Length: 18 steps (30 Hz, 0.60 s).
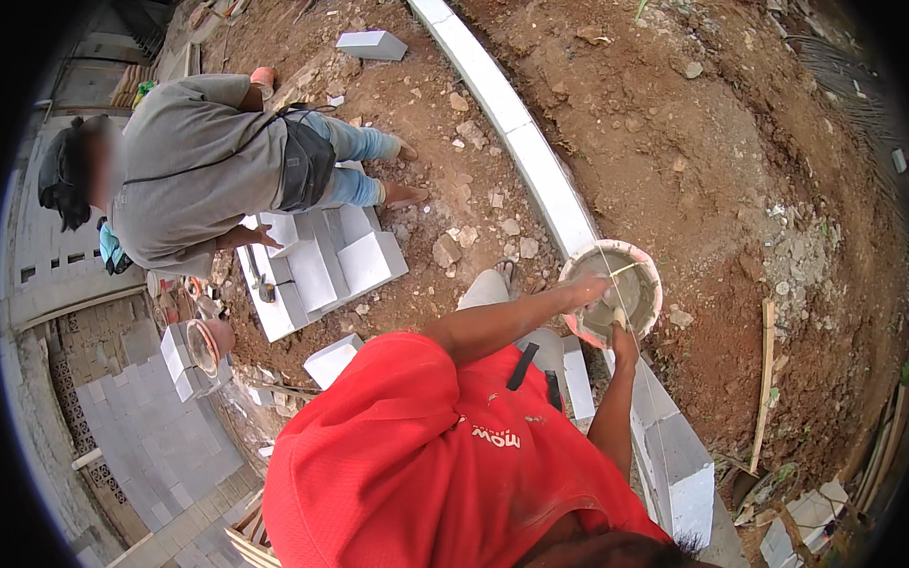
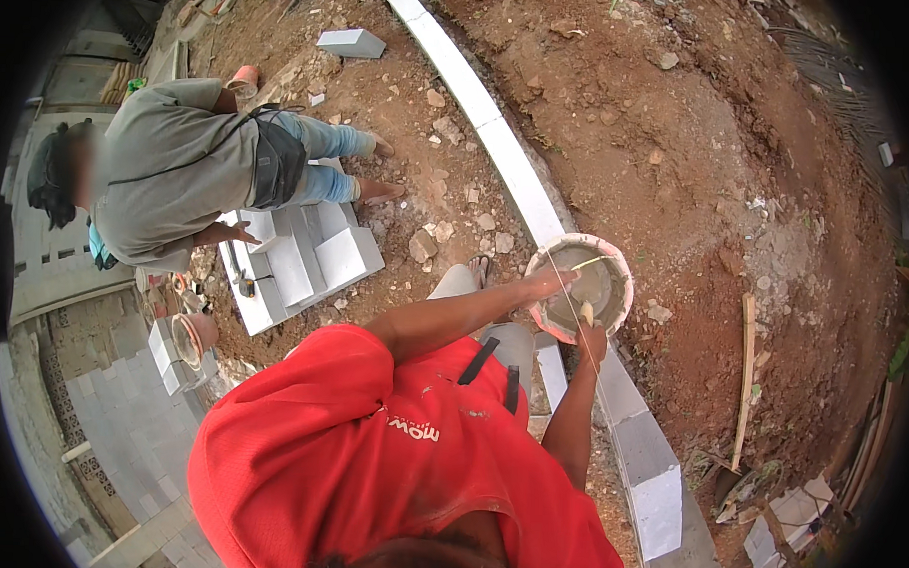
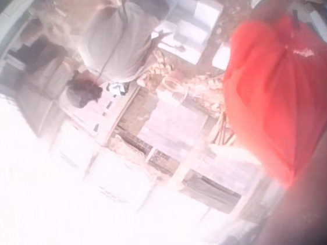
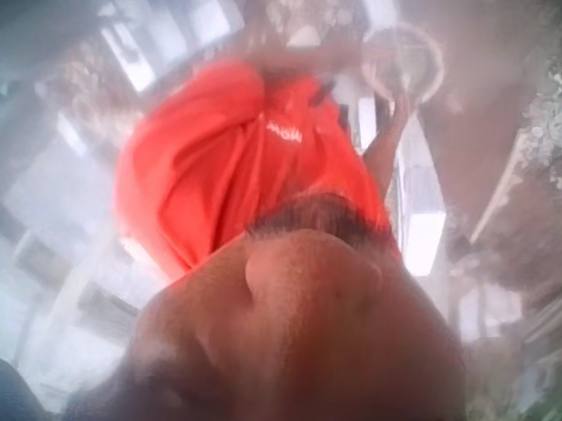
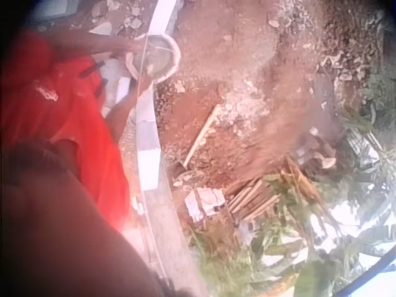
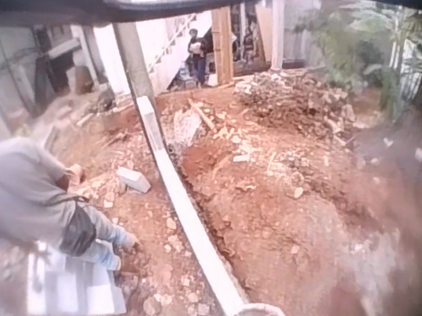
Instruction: The person applies cement mortar to a white block using a trowel, places the block onto a low wall, and taps it into position with a hammer. They repeat this process for several blocks along the wall.
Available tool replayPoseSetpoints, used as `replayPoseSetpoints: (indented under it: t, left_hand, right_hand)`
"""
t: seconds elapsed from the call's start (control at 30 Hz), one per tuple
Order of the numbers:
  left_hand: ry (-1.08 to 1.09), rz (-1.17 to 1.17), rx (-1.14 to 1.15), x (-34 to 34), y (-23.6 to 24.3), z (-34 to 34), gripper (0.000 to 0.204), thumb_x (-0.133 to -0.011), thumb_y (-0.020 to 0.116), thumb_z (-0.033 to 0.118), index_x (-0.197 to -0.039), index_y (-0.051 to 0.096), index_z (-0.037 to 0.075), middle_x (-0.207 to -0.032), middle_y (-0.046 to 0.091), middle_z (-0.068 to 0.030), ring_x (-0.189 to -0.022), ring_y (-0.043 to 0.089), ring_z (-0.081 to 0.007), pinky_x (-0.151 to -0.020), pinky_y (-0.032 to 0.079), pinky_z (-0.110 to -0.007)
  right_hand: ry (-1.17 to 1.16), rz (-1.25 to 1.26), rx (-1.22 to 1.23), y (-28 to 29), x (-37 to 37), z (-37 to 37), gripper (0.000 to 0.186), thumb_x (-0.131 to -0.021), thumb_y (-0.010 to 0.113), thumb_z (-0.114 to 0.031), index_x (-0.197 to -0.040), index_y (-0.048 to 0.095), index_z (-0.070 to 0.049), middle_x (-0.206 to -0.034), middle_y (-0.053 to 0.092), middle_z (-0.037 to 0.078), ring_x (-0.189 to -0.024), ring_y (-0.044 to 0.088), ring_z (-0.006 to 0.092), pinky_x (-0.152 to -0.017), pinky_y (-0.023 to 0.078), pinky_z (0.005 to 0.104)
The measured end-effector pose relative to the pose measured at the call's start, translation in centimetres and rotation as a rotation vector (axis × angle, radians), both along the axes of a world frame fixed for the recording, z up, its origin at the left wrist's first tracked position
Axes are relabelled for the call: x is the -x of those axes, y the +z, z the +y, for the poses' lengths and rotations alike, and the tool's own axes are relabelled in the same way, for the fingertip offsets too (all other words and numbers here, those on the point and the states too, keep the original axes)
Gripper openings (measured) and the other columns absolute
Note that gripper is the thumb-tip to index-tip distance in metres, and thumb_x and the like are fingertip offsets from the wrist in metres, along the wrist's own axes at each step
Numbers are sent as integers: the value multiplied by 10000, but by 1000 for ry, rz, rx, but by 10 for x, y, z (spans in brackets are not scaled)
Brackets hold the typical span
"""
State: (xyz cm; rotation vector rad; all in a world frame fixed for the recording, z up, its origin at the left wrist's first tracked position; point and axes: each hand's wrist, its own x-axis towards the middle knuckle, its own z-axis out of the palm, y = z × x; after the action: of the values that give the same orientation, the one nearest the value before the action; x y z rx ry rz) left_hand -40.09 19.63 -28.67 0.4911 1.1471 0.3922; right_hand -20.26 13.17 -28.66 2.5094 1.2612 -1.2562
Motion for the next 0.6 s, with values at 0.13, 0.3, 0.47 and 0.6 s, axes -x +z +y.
replayPoseSetpoints:
  t: [0.13, 0.3, 0.47, 0.6]
  left_hand:
    - [8, 157, -151, -34, 27, 14, 445, -1010, 573, 399, -1054, 654, -36, -982, 658, -147, -861, 595, -222, -765, 484, -436]
    - [43, 142, -183, 22, 93, 60, 528, -945, 603, 321, -1237, 641, -118, -1245, 672, -287, -1123, 638, -392, -980, 474, -503]
    - [-4, 165, -259, 92, 109, 112, 604, -937, 603, 344, -1253, 602, -170, -1284, 641, -336, -1203, 628, -403, -987, 474, -511]
    - [-45, 293, -362, 165, 127, 148, 650, -947, 578, 388, -1239, 595, -193, -1262, 627, -382, -1224, 622, -447, -1002, 472, -517]
  right_hand:
    - [9, 196, -123, -70, -19, 21, 689, -869, 652, -552, -1139, 705, 79, -1148, 680, 363, -1148, 624, 535, -953, 490, 534]
    - [72, 60, 56, -31, 9, 67, 700, -879, 633, -550, -1161, 703, 86, -1216, 641, 386, -1220, 594, 517, -1014, 465, 520]
    - [222, -24, -49, 50, 112, 121, 473, -860, 661, -368, -989, 727, 83, -934, 734, 276, -896, 705, 407, -796, 485, 496]
    - [326, 140, -167, 43, 185, 174, 473, -863, 651, -375, -977, 722, 78, -849, 725, 275, -834, 695, 447, -752, 490, 514]
